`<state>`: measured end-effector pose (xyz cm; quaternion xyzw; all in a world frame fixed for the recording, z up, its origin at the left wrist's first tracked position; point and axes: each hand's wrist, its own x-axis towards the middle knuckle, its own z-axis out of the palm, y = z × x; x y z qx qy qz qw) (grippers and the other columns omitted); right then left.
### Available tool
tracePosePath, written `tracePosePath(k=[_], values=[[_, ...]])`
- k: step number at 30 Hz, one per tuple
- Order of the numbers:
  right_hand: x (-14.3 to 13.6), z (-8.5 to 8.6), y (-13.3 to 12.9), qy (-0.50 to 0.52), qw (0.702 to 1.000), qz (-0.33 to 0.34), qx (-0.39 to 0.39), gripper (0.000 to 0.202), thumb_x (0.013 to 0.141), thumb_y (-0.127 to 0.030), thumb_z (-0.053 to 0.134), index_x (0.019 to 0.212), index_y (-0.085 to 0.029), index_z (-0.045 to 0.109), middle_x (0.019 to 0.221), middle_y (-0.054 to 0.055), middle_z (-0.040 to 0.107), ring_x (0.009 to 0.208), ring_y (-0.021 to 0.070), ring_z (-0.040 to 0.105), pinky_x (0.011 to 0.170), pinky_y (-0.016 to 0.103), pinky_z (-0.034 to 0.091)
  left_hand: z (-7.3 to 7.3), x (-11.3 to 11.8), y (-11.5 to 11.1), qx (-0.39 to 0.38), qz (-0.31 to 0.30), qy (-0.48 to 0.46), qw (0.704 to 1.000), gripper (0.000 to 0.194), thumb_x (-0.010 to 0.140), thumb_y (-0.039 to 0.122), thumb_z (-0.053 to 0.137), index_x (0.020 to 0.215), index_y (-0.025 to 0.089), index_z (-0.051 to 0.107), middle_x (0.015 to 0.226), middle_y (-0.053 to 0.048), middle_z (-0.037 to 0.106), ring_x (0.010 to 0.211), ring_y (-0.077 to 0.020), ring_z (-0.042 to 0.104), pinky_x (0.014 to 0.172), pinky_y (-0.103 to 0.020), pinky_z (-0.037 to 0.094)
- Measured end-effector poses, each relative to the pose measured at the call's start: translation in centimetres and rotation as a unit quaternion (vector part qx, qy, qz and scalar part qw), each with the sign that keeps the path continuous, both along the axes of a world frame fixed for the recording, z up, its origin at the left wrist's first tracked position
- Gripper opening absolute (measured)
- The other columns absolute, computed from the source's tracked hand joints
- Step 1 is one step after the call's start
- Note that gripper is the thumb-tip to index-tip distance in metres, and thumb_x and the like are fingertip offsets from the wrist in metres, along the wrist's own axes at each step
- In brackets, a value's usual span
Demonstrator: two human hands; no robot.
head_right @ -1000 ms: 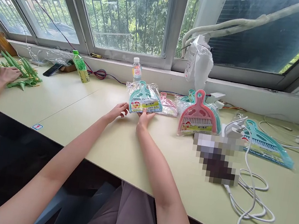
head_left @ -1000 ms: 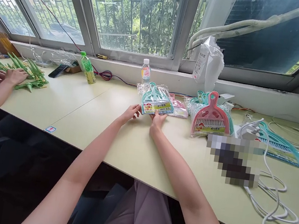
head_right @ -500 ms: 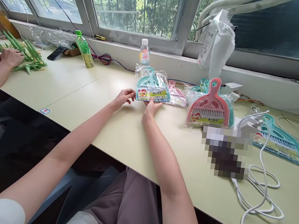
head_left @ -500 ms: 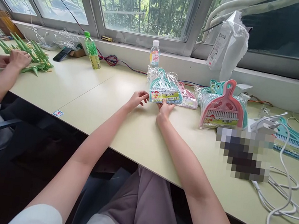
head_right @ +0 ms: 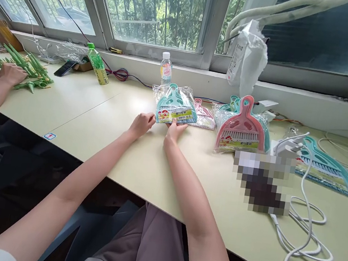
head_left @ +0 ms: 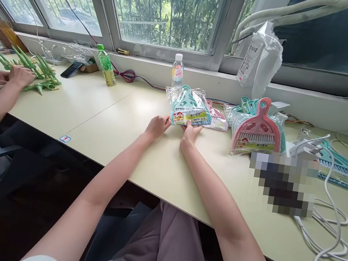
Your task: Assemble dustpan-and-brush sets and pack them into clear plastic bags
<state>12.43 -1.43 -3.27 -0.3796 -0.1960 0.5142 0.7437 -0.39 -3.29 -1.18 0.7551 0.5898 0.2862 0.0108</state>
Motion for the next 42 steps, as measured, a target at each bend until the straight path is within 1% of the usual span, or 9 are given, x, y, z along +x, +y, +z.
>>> tracePosePath(k=[10,14,16,18,20,22,27,32,42], values=[[-0.1,-0.3,0.4,0.008,1.000,-0.007,0.003,0.044,0.085,-0.019,0.059,0.122,-0.023,0.035,0.128,0.013,0.058,0.108,0.0184,0.065,0.087,0.040,0.059,1.0,-0.4,-0.4,0.014,-0.009,0.098,0.995,0.026,0.086,0.029,0.045,0.074,0.018,0.066,0.066,-0.007,0.064,0.064,-0.0206,0.060,0.058,-0.028,0.034],[-0.1,-0.4,0.6,0.013,1.000,0.009,0.009,0.042,0.084,-0.018,0.057,0.119,-0.024,0.035,0.131,0.012,0.056,0.109,0.0178,0.065,0.085,0.040,0.060,1.2,-0.6,-0.2,0.012,0.024,-0.020,0.999,0.030,0.089,0.039,0.046,0.092,0.018,0.067,0.069,-0.005,0.067,0.066,-0.0196,0.062,0.063,-0.028,0.040],[-0.2,-0.4,0.5,0.012,1.000,0.021,0.014,0.040,0.084,-0.017,0.056,0.117,-0.024,0.035,0.130,0.012,0.056,0.107,0.0177,0.066,0.085,0.039,0.060,1.0,-0.6,0.2,-0.005,0.021,-0.146,0.989,0.048,0.087,0.045,0.051,0.126,0.019,0.054,0.080,-0.004,0.070,0.067,-0.0180,0.063,0.064,-0.028,0.044],[-0.3,-0.4,0.5,0.005,0.999,0.036,0.020,0.039,0.083,-0.016,0.057,0.114,-0.024,0.036,0.127,0.011,0.058,0.104,0.0176,0.067,0.084,0.040,0.060,0.5,-0.4,0.8,-0.044,0.000,-0.265,0.963,0.085,0.081,0.048,0.062,0.150,0.019,0.020,0.095,-0.007,0.071,0.069,-0.0171,0.064,0.063,-0.028,0.047],[-0.4,-0.5,0.5,-0.005,0.998,0.052,0.030,0.039,0.081,-0.017,0.059,0.112,-0.024,0.036,0.123,0.010,0.061,0.102,0.0174,0.068,0.083,0.040,0.060,-0.2,-0.1,1.5,-0.079,-0.025,-0.345,0.935,0.111,0.076,0.048,0.069,0.153,0.019,-0.005,0.102,-0.009,0.069,0.074,-0.0176,0.065,0.064,-0.028,0.050],[-0.5,-0.6,0.6,-0.013,0.997,0.064,0.037,0.038,0.080,-0.017,0.060,0.109,-0.024,0.036,0.120,0.009,0.062,0.098,0.0166,0.068,0.082,0.040,0.059,-1.0,0.1,2.1,-0.081,-0.039,-0.388,0.917,0.119,0.074,0.044,0.072,0.152,0.018,-0.014,0.103,-0.009,0.069,0.081,-0.0191,0.066,0.069,-0.030,0.053],[-0.8,-0.8,0.8,-0.018,0.997,0.078,0.020,0.036,0.077,-0.013,0.057,0.105,-0.024,0.037,0.113,0.006,0.065,0.089,0.0142,0.069,0.079,0.038,0.060,-2.5,0.0,3.4,-0.050,-0.056,-0.431,0.899,0.105,0.082,0.036,0.066,0.153,0.018,-0.010,0.109,-0.011,0.068,0.095,-0.0224,0.066,0.086,-0.039,0.052],[-0.1,-0.2,1.3,0.001,0.997,0.077,-0.022,0.029,0.079,-0.020,0.055,0.105,-0.023,0.044,0.099,0.001,0.067,0.081,0.0121,0.068,0.075,0.032,0.061,-2.8,0.3,3.5,0.009,-0.100,-0.431,0.897,0.093,0.084,0.034,0.064,0.154,0.026,0.003,0.134,-0.012,0.056,0.117,-0.0227,0.058,0.101,-0.039,0.045],[3.3,-0.1,2.9,0.028,0.998,0.034,-0.049,0.018,0.083,-0.024,0.053,0.101,-0.021,0.055,0.081,-0.002,0.068,0.070,0.0105,0.068,0.069,0.026,0.060,-2.0,0.6,2.8,-0.009,-0.108,-0.454,0.884,0.086,0.089,0.031,0.056,0.154,0.026,0.000,0.125,-0.011,0.061,0.111,-0.0188,0.061,0.092,-0.037,0.052]])
